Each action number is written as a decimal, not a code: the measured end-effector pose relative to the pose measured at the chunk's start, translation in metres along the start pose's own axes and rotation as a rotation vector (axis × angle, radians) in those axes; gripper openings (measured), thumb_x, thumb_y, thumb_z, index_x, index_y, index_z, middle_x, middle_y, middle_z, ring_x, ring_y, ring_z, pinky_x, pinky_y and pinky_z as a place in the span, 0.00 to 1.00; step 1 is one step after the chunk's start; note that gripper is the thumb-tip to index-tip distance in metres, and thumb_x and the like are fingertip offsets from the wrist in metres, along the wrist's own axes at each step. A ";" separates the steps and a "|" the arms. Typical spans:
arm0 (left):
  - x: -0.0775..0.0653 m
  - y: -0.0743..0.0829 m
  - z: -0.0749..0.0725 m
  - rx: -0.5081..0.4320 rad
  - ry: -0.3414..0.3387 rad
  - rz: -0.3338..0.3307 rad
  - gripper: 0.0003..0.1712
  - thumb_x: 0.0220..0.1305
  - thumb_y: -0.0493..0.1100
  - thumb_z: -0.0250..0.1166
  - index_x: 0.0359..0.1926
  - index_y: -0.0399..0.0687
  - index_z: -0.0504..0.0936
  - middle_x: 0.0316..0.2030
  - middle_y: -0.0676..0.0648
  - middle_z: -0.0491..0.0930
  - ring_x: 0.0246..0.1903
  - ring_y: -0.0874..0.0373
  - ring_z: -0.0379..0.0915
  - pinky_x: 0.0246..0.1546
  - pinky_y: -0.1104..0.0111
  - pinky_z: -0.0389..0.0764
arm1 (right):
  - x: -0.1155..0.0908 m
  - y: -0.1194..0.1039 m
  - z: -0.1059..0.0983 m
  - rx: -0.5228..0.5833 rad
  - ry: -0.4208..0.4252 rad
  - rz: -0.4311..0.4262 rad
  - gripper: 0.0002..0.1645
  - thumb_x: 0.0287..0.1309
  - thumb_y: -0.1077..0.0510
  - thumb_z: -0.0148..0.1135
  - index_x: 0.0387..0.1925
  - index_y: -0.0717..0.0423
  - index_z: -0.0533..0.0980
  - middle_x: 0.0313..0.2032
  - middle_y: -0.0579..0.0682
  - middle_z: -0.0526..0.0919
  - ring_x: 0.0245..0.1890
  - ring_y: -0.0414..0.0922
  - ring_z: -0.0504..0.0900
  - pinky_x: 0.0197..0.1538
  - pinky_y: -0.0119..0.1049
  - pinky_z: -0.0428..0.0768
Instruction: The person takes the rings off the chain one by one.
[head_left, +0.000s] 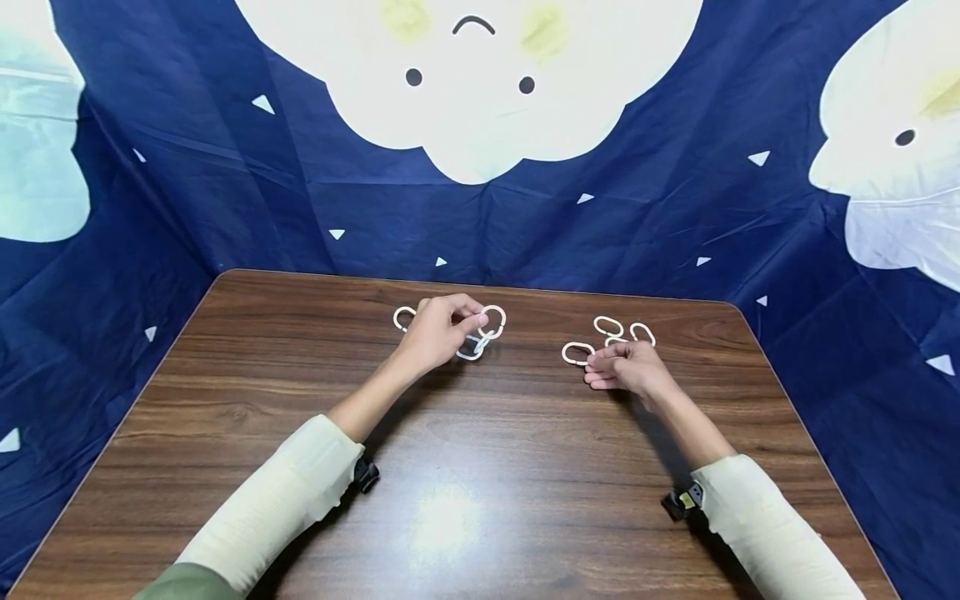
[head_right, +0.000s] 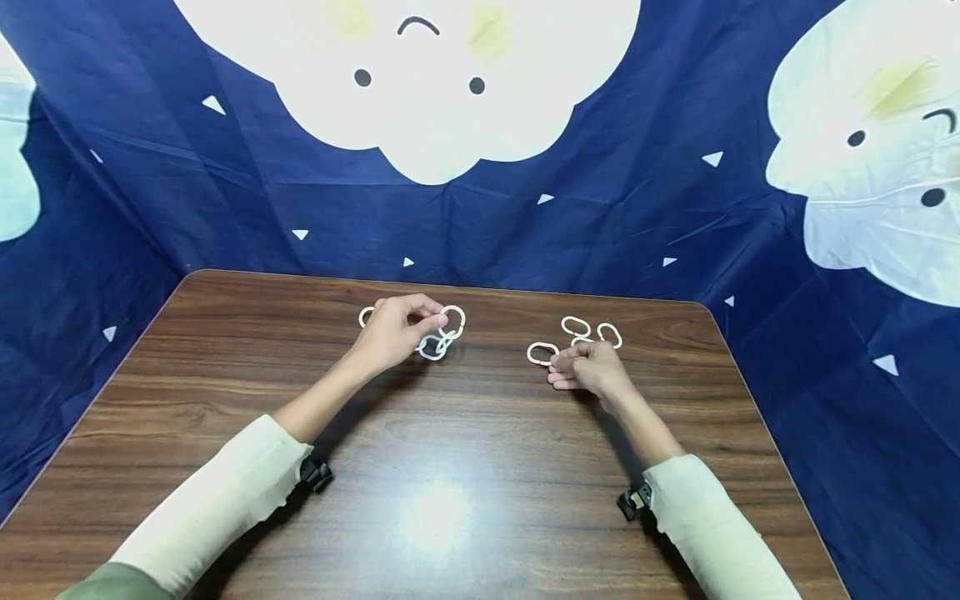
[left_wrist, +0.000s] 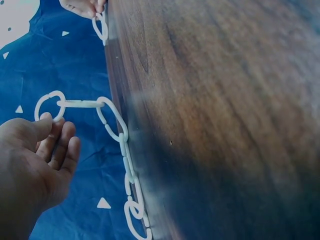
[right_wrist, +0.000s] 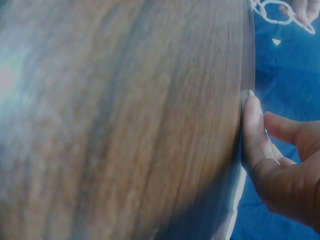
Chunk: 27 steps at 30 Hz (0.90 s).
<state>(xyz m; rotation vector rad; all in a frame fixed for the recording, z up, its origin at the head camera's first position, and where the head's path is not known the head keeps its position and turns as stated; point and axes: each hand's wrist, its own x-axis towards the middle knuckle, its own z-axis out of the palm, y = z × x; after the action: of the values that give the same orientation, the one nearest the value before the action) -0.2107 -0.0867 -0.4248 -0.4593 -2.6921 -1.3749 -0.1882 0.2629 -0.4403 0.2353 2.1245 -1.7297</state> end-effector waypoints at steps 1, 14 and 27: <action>0.000 0.000 0.000 -0.001 -0.001 -0.001 0.11 0.79 0.45 0.73 0.53 0.44 0.93 0.43 0.49 0.96 0.46 0.52 0.89 0.54 0.54 0.87 | 0.000 0.000 -0.001 -0.003 -0.003 0.007 0.20 0.78 0.71 0.64 0.63 0.83 0.75 0.33 0.50 0.93 0.32 0.38 0.94 0.43 0.32 0.93; -0.001 0.001 -0.001 -0.008 0.003 0.013 0.11 0.79 0.45 0.73 0.53 0.44 0.93 0.44 0.48 0.96 0.45 0.53 0.89 0.54 0.54 0.87 | -0.004 0.003 -0.016 -0.062 -0.028 0.084 0.22 0.80 0.66 0.64 0.64 0.81 0.75 0.31 0.48 0.94 0.31 0.36 0.93 0.42 0.32 0.93; -0.001 0.003 0.001 -0.017 0.005 0.026 0.10 0.79 0.46 0.74 0.52 0.46 0.94 0.43 0.50 0.96 0.45 0.53 0.88 0.54 0.55 0.87 | -0.003 0.006 -0.039 -0.022 -0.102 0.174 0.19 0.81 0.65 0.65 0.62 0.77 0.76 0.30 0.49 0.94 0.31 0.38 0.94 0.41 0.32 0.93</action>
<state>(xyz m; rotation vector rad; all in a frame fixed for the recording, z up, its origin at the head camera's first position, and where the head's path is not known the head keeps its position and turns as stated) -0.2087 -0.0842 -0.4232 -0.4900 -2.6633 -1.3911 -0.1902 0.3023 -0.4381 0.3086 1.9869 -1.5841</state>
